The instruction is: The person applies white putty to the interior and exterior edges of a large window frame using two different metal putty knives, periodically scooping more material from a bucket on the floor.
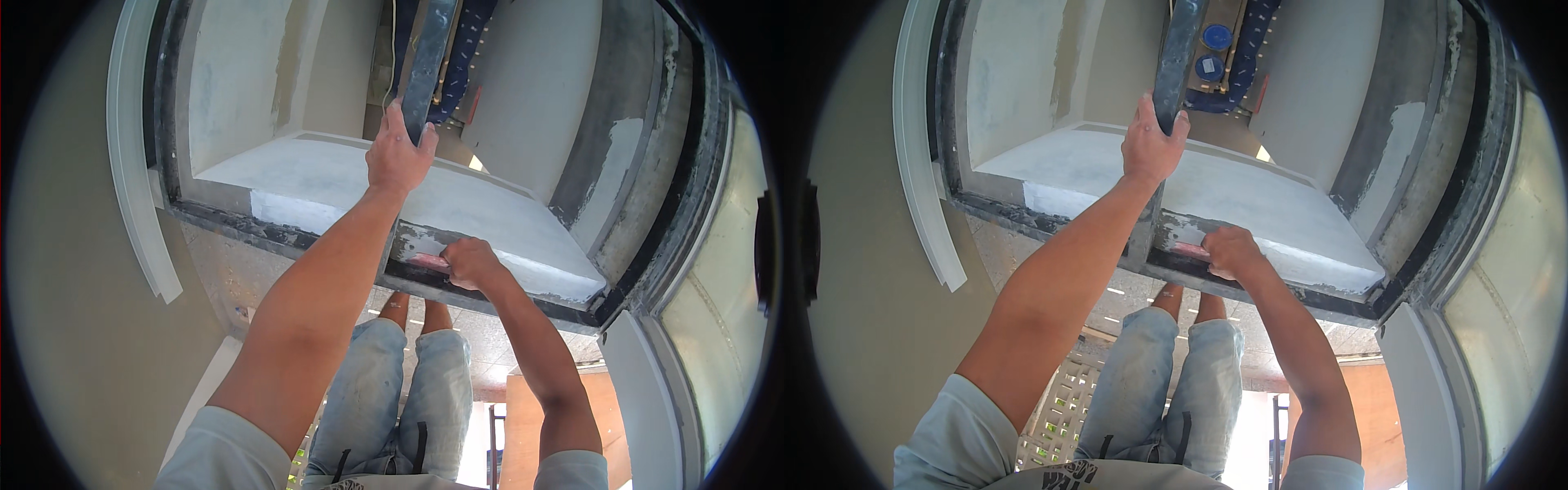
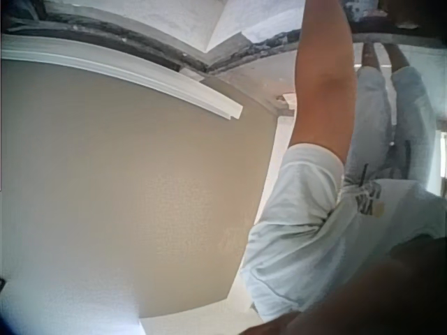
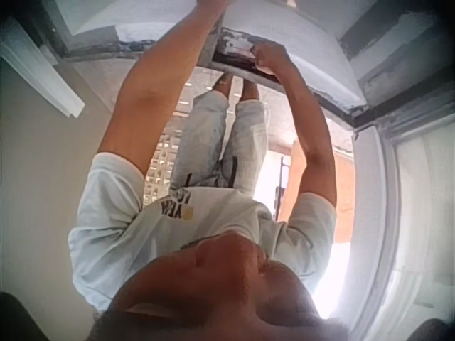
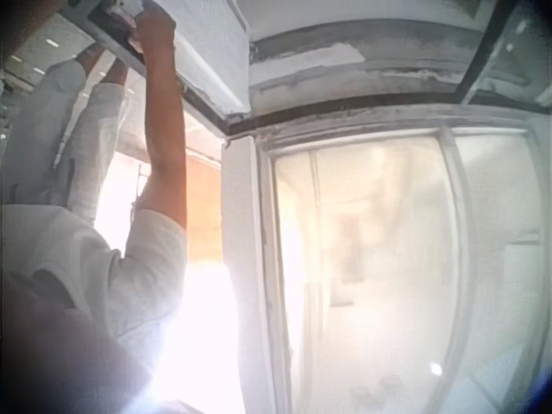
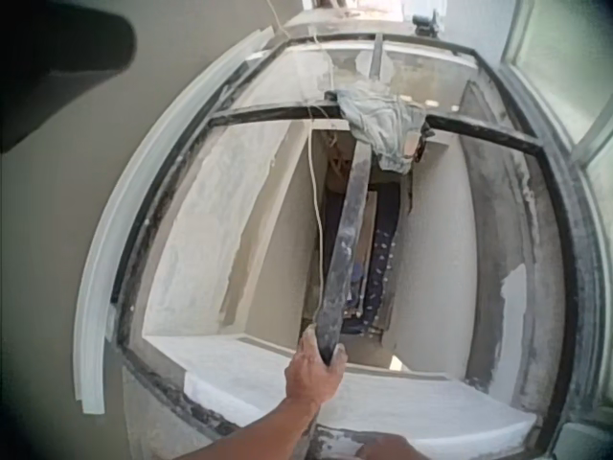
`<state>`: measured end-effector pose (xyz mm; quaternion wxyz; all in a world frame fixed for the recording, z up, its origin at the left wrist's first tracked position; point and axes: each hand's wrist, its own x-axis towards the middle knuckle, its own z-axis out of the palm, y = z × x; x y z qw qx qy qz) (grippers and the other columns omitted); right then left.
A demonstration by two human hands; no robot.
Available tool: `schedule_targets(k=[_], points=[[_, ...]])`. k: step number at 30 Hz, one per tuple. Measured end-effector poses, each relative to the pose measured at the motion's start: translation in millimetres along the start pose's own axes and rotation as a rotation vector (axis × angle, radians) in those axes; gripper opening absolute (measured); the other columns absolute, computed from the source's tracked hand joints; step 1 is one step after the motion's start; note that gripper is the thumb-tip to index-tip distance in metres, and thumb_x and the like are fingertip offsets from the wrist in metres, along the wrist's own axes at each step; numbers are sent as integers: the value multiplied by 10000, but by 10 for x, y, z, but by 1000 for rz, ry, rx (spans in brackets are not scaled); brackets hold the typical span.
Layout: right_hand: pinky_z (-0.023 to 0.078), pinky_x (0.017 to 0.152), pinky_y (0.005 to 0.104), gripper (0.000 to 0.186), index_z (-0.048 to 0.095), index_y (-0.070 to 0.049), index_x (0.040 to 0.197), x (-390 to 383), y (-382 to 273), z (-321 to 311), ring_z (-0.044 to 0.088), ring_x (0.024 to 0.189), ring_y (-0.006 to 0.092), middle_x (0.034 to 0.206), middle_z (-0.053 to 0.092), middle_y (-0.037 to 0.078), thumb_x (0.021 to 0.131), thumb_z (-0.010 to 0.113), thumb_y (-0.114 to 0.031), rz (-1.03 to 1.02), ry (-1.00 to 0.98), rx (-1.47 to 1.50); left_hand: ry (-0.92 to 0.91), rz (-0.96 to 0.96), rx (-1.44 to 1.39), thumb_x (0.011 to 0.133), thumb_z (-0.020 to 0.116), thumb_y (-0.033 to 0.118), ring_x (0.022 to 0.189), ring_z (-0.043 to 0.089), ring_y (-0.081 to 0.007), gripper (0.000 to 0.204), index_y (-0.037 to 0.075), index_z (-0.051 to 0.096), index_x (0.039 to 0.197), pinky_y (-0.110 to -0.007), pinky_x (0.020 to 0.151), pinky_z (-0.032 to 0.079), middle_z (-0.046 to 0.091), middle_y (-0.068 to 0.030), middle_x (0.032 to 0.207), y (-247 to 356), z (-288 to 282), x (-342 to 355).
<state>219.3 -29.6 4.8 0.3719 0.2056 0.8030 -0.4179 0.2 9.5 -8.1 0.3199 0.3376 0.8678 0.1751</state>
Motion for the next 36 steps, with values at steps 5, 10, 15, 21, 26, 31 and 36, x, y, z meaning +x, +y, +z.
schedule_targets(k=[5,10,15,21,26,31,36], points=[[598,867,432,231,771,-94,969,-36,-249,267,728,1008,334,1034,759,138,750,778,-166,69,48,-3,61,20,21,931,652,395,1103,667,-413,670,53,406,1453,-522,931,532,647,-188,1287,-9,30,-20],[600,843,447,213,762,-77,953,4,-326,198,732,975,328,983,762,118,747,746,-125,177,249,43,45,-10,19,933,653,396,1112,667,-404,662,68,407,1453,-519,934,529,652,-185,1282,21,-11,-20],[597,785,469,198,745,-73,948,-155,-32,120,729,911,352,919,747,140,754,713,-100,320,362,151,67,2,31,941,647,400,1121,666,-398,631,84,420,1438,-516,935,529,656,-180,1282,-18,15,-24],[587,769,492,156,733,-64,906,-574,145,68,718,850,362,876,727,136,767,662,-70,261,616,259,62,-20,54,947,641,406,1131,661,-398,626,84,421,1436,-517,948,525,652,-181,1292,0,3,-19],[600,800,463,173,753,-77,912,-263,-182,63,733,896,346,893,743,128,749,706,-110,99,174,61,71,10,49,947,638,410,1146,653,-407,654,73,407,1458,-521,957,522,641,-199,1308,-8,8,-13],[598,809,476,169,749,-72,922,102,-334,236,728,909,361,929,747,143,772,696,-127,22,146,13,59,12,48,946,639,413,1140,653,-420,675,57,399,1467,-523,956,521,638,-210,1308,12,6,-25],[604,805,465,174,733,-88,931,63,-238,281,722,956,319,949,744,112,758,722,-110,198,443,123,56,12,35,946,640,416,1141,651,-429,680,52,400,1467,-523,957,520,641,-221,1296,-12,14,-20]])
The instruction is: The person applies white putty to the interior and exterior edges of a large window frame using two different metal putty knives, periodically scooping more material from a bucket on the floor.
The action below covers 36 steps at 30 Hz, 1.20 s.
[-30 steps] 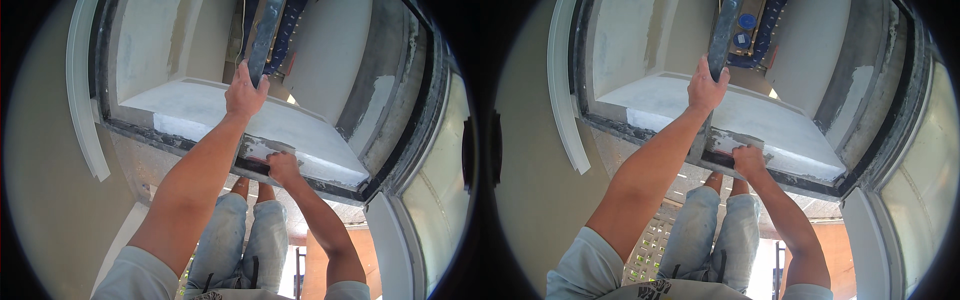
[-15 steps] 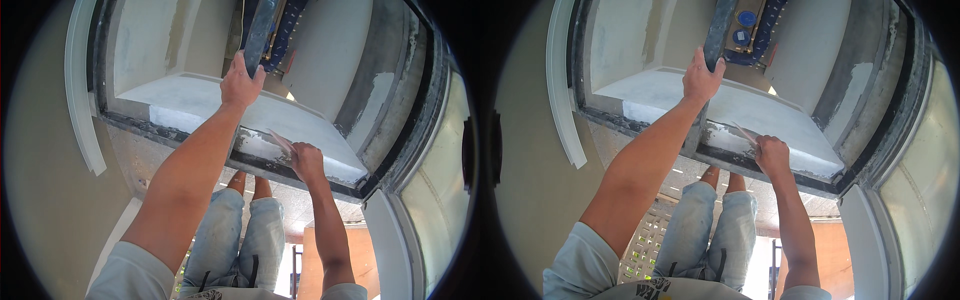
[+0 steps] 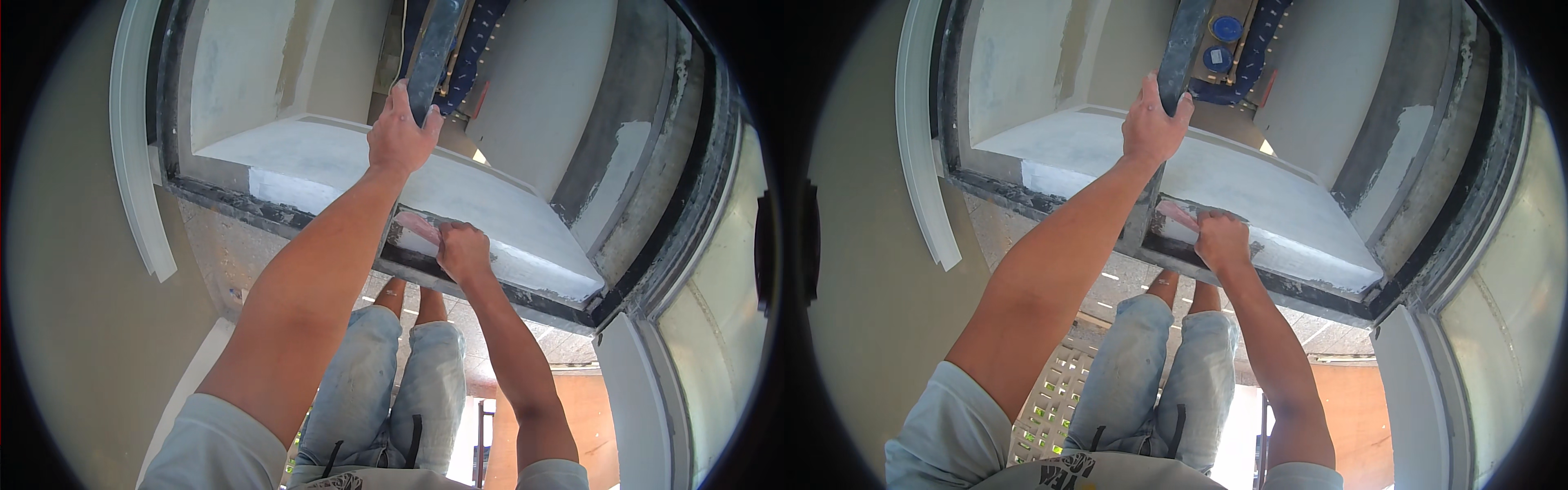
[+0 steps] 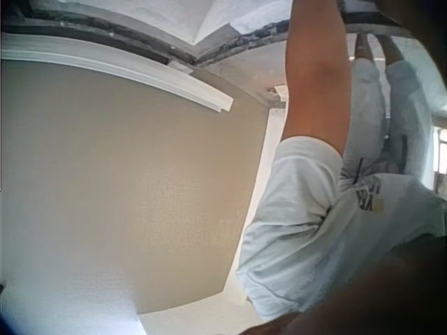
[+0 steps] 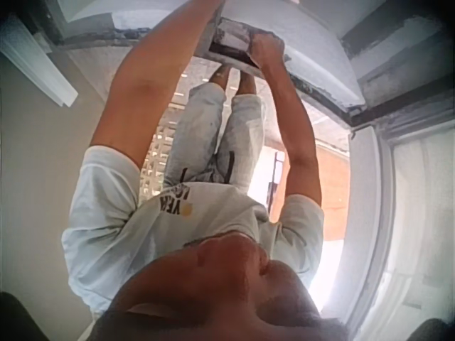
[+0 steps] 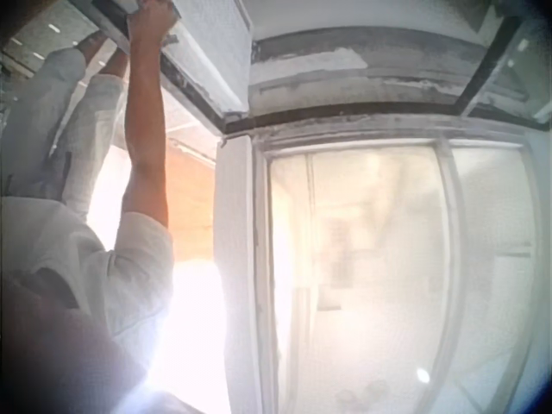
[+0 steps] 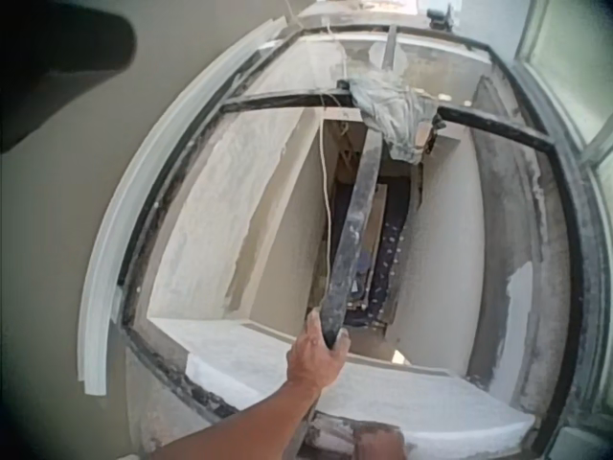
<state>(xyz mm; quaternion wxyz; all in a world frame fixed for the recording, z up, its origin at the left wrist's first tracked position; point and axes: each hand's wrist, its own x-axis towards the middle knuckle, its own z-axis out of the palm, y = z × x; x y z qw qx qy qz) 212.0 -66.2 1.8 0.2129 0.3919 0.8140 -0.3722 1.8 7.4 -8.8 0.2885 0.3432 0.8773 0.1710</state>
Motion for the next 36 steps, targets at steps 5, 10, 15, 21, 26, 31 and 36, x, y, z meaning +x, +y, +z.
schedule_targets(k=[5,10,15,21,26,31,36], points=[[588,769,485,90,692,-65,892,-118,282,-154,709,863,349,903,725,141,807,689,-93,95,152,66,2,8,2,946,642,425,1151,647,-427,688,45,401,1466,-519,963,519,643,-223,1303,-44,9,22],[546,734,510,77,691,-16,873,-519,1042,-544,692,809,399,861,707,204,840,687,-86,204,302,183,14,14,21,949,639,426,1163,644,-424,687,41,401,1466,-517,970,516,639,-220,1316,-21,12,9],[555,776,510,121,748,-71,936,-700,1011,-716,707,863,377,898,728,191,843,689,-123,154,64,84,-22,3,40,947,629,439,1209,639,-406,745,43,356,1516,-537,996,514,557,-195,1457,-40,-10,7],[567,806,499,224,767,-103,996,-393,837,-92,701,894,380,903,734,182,811,719,-221,-1,-338,-79,-42,-11,26,947,625,440,1195,644,-400,719,67,368,1506,-531,990,516,583,-191,1414,10,19,9],[555,783,526,219,760,-92,942,-281,1206,-251,701,874,395,884,737,179,800,711,-251,112,-87,-57,40,14,24,945,646,416,1100,673,-415,636,63,432,1429,-509,936,534,681,-200,1231,-12,38,-1],[556,793,508,258,759,-72,1036,-383,1507,-662,705,858,420,916,748,197,799,733,-170,245,-65,-52,-30,-7,16,939,637,427,1142,664,-392,675,73,395,1460,-527,952,531,632,-180,1330,17,-6,7],[553,766,474,310,743,-20,1110,-709,1330,-890,710,858,429,933,722,251,808,759,-85,213,373,334,55,19,41,946,647,413,1091,675,-420,623,69,441,1423,-510,933,533,691,-204,1201,-35,52,6]])
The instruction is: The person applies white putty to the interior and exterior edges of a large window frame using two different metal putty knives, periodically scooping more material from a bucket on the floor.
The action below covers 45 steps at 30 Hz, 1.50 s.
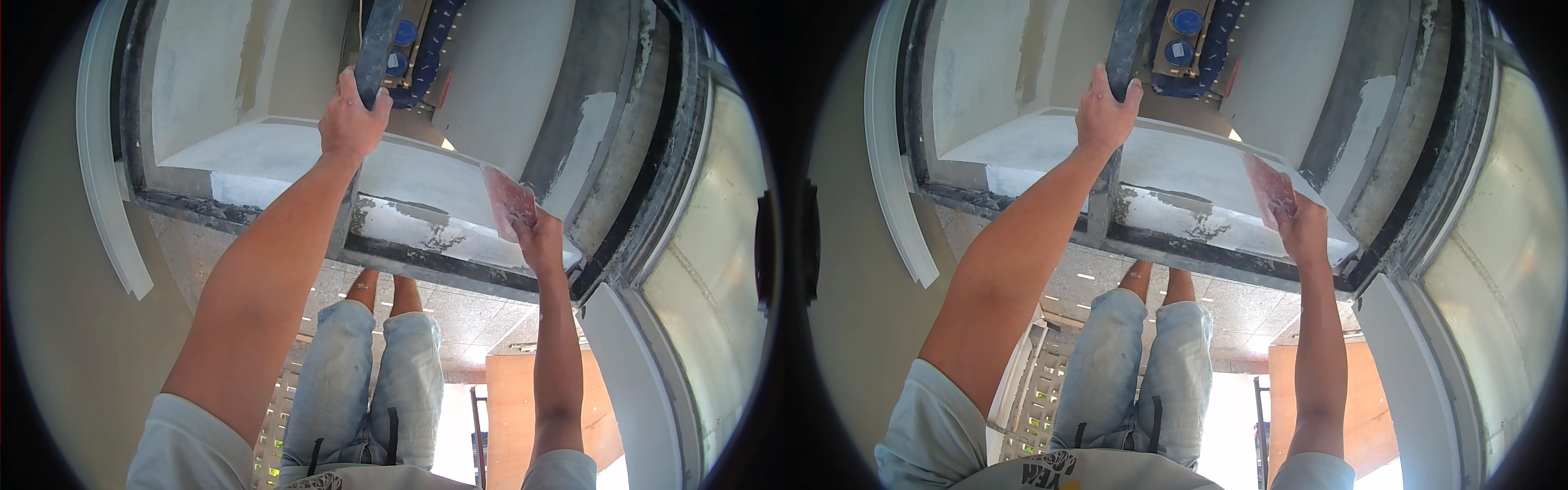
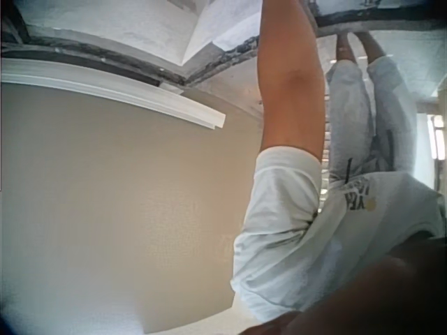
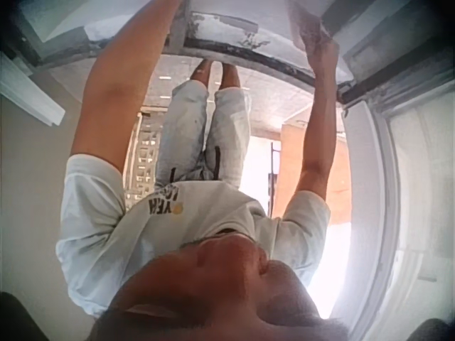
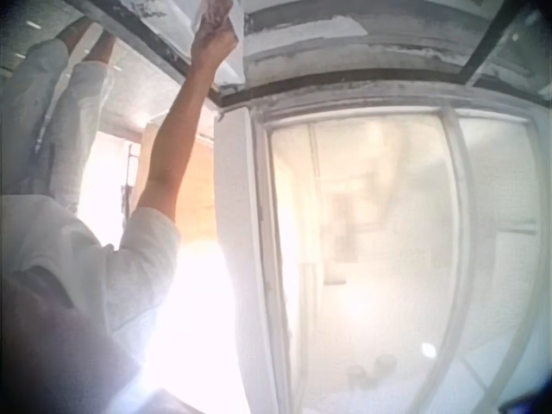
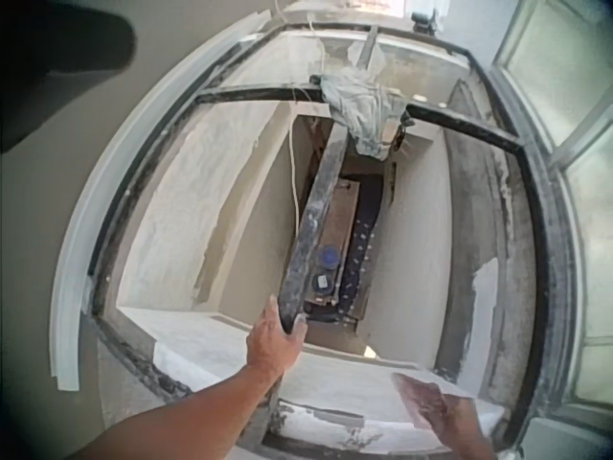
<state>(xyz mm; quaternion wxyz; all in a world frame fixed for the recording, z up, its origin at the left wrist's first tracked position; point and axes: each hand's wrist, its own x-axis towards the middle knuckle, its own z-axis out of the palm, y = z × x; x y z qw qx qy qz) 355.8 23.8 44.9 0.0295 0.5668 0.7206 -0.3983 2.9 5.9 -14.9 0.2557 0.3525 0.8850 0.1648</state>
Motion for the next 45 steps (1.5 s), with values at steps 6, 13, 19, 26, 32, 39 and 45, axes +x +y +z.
schedule_targets(k=[6,13,19,26,32,39,45], points=[[548,810,501,266,725,25,1020,-123,-915,1153,692,884,472,910,715,272,836,767,-163,241,-96,376,-72,-12,-31,941,646,400,1131,664,-407,651,76,408,1453,-520,936,538,641,-186,1312,57,-69,6],[558,755,525,229,724,-34,1022,-164,-614,1480,686,917,424,949,726,205,801,734,-92,-16,-316,87,-58,-47,10,936,649,413,1102,670,-428,674,64,410,1461,-530,947,528,678,-213,1228,48,-13,8],[588,661,431,213,617,-109,855,-675,342,984,664,844,270,820,630,53,701,754,-57,-316,-70,-198,-69,-55,7,941,642,421,1122,666,-427,666,68,410,1456,-524,952,529,675,-210,1252,26,-4,13],[562,634,461,223,633,-86,867,-1060,1312,4,660,787,307,807,616,90,696,764,-27,-160,90,-425,47,10,20,949,651,390,983,704,-427,584,84,458,1408,-516,895,531,726,-217,1079,-1,47,18],[555,653,448,141,684,-12,905,-1063,1096,-330,674,704,402,787,689,159,852,774,-107,175,234,-239,44,7,33,951,648,391,984,705,-427,591,75,453,1411,-516,893,534,725,-222,1080,-16,18,6],[555,823,422,347,723,0,1113,-226,-387,818,709,875,393,960,738,230,826,803,-177,231,-230,354,30,13,-3,947,650,388,1003,701,-425,577,72,467,1393,-507,887,538,717,-220,1101,-2,23,14],[541,771,506,227,737,-45,950,-187,163,836,685,846,406,887,712,191,816,779,-223,20,-112,-20,-46,-21,39,950,632,405,1146,661,-406,653,73,403,1462,-520,938,539,649,-197,1306,34,-28,2]])
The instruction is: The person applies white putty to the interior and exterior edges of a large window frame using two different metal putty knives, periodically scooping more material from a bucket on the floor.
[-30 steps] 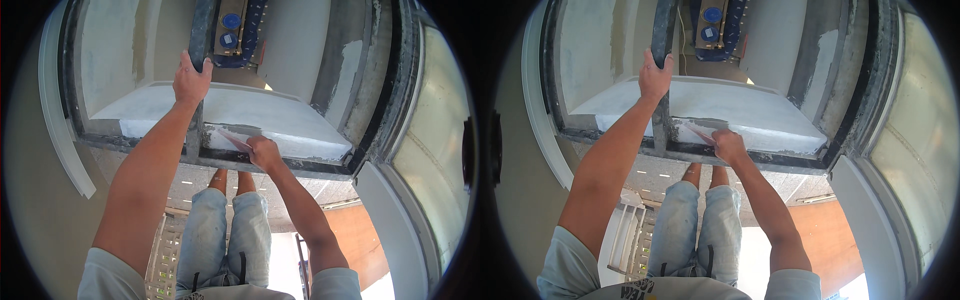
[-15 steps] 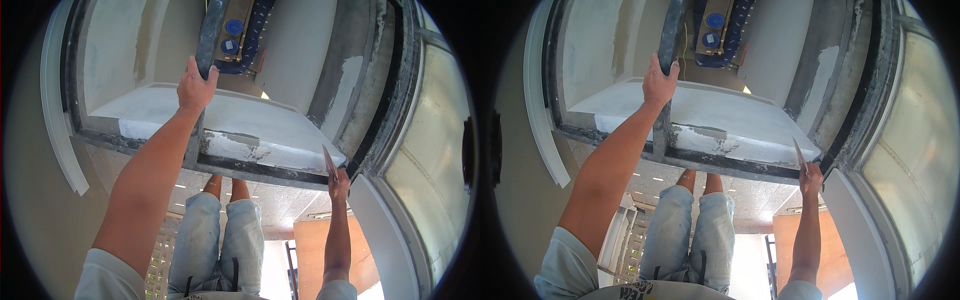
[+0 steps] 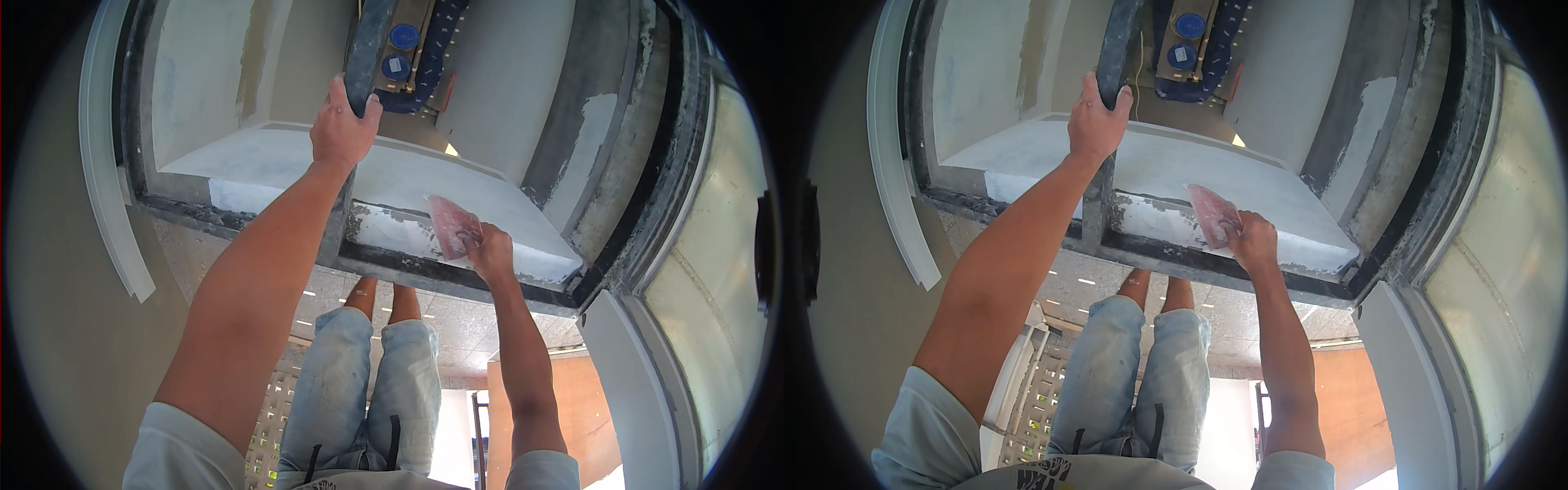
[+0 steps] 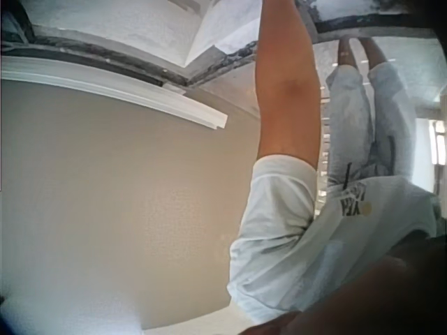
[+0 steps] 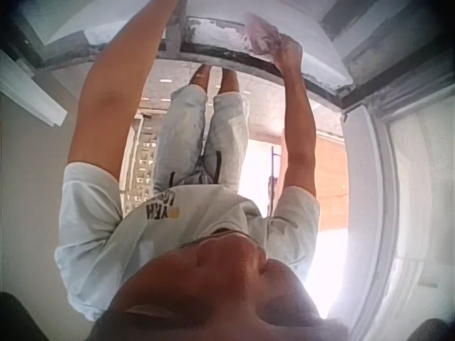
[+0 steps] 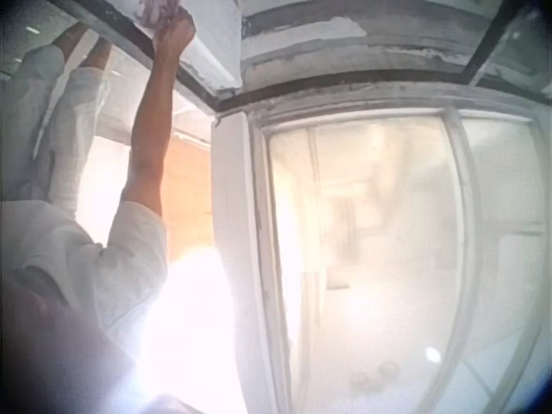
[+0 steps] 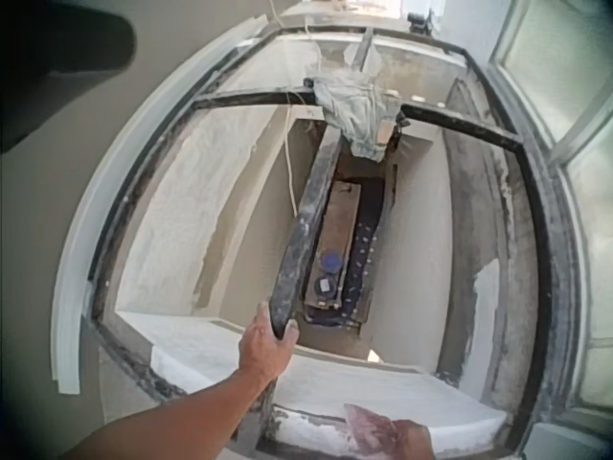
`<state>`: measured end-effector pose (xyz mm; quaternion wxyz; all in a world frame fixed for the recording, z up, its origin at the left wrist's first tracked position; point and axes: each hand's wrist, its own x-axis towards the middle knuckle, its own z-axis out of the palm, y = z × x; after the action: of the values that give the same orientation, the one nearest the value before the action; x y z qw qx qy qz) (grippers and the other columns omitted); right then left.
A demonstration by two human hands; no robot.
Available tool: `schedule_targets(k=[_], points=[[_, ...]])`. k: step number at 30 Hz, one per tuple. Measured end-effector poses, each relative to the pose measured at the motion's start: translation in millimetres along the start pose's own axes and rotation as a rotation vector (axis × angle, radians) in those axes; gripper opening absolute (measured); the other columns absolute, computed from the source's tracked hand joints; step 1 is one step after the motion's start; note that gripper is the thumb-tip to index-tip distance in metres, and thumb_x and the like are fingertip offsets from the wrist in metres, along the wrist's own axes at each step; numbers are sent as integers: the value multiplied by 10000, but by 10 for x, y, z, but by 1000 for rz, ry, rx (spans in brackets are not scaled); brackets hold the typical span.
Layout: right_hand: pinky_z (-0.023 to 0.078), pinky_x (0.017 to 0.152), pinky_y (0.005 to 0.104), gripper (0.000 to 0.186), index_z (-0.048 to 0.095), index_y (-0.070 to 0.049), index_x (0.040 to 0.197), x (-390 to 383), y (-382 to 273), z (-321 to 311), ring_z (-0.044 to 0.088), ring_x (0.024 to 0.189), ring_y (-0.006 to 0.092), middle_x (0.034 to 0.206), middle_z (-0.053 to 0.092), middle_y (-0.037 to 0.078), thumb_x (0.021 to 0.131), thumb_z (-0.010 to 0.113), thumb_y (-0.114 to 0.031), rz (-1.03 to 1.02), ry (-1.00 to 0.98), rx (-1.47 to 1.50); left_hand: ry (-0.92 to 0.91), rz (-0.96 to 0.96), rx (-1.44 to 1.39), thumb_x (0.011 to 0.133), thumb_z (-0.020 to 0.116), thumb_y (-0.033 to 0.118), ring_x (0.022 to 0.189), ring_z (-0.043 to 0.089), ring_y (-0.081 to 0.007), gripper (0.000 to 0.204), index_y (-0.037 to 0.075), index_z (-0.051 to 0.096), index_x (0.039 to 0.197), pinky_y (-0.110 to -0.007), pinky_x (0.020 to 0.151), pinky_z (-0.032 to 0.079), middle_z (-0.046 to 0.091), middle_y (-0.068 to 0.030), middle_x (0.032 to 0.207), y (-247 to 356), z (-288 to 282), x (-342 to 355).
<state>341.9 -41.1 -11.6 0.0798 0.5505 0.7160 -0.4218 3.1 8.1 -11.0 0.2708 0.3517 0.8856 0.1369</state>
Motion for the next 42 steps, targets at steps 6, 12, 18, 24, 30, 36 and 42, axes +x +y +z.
schedule_targets(k=[6,12,18,24,30,36,42], points=[[561,725,391,324,727,13,1114,-45,846,-1252,748,768,307,879,753,209,813,779,-93,200,111,-152,-42,-26,-47,940,631,411,1151,663,-395,681,69,398,1481,-517,935,544,634,-190,1343,18,-51,10],[574,826,346,540,657,33,1179,124,-130,-1110,706,884,176,1008,756,115,749,926,-152,190,-113,457,37,14,-59,940,640,407,1079,680,-426,654,70,422,1456,-523,921,539,675,-215,1245,-22,-15,-8],[572,815,362,615,618,26,1114,437,-443,-135,705,873,215,977,732,147,727,956,-312,253,-439,313,18,12,-78,940,642,405,1091,676,-424,671,68,410,1471,-523,929,536,673,-217,1248,26,-20,-4],[578,793,454,670,635,21,1052,809,-383,34,742,873,395,913,742,237,740,894,-512,100,-473,-107,33,14,-71,936,643,394,1093,676,-418,671,70,409,1474,-518,928,535,667,-217,1258,-31,-28,-31],[559,720,449,617,637,32,995,1084,284,6,720,759,382,836,724,219,785,870,-500,267,17,-73,13,24,-98,928,645,391,1079,674,-430,673,68,409,1469,-524,918,534,672,-228,1229,42,20,24],[569,730,403,390,634,5,984,973,-162,-597,736,782,334,864,741,202,839,851,-285,221,333,67,10,-5,-80,929,648,382,1053,681,-432,654,88,408,1461,-526,910,535,685,-211,1202,31,-37,4],[566,734,372,257,645,-20,1084,181,-958,-22,741,828,364,931,729,242,878,772,-105,125,122,524,47,1,-46,931,651,377,1027,690,-434,624,89,430,1438,-525,898,535,697,-223,1168,-65,29,8]])
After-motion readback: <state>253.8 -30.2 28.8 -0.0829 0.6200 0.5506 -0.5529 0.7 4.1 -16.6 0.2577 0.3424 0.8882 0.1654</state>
